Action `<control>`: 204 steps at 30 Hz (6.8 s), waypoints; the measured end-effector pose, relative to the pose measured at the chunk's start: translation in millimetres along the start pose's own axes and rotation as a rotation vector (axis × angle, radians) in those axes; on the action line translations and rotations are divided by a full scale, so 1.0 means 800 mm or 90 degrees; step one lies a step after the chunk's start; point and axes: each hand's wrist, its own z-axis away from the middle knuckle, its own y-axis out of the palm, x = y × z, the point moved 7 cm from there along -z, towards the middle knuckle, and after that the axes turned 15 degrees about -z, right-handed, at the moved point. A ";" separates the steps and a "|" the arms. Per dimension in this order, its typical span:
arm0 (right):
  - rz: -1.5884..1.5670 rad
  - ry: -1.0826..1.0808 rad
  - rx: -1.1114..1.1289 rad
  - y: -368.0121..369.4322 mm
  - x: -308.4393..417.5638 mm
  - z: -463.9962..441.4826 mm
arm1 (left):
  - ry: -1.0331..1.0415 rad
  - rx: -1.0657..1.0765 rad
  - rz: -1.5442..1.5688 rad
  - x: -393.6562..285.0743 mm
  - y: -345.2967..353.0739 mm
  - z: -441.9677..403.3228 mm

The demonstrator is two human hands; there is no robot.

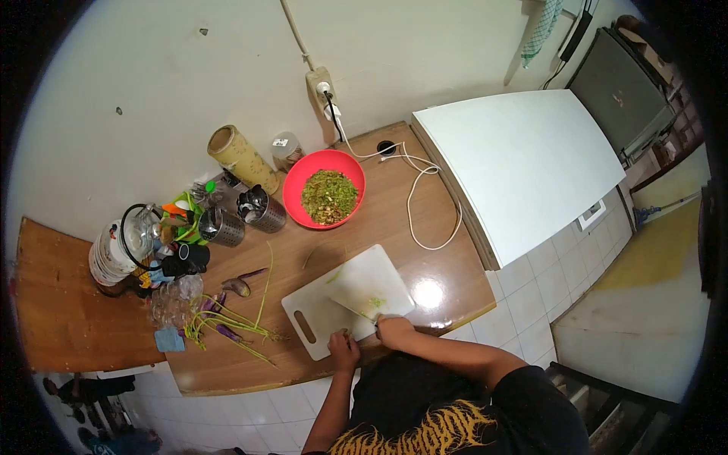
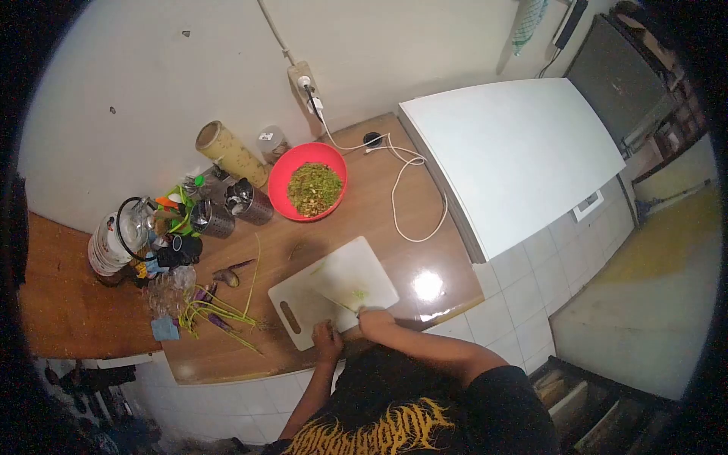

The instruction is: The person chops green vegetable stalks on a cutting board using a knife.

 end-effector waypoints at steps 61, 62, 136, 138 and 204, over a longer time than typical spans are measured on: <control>0.008 0.008 -0.025 -0.013 0.016 0.013 | 0.145 -0.004 0.066 -0.061 0.018 -0.063; -0.005 0.032 -0.024 -0.013 0.013 0.020 | 0.151 -0.009 0.040 -0.065 0.016 -0.063; -0.138 0.284 -0.321 0.100 0.080 0.022 | 0.477 0.160 0.075 -0.001 -0.013 -0.098; -0.123 0.286 -0.343 0.097 0.083 0.017 | 0.479 0.176 0.071 0.002 -0.009 -0.098; -0.129 0.193 -0.240 0.069 0.070 -0.013 | 0.349 0.143 0.090 0.022 -0.019 -0.095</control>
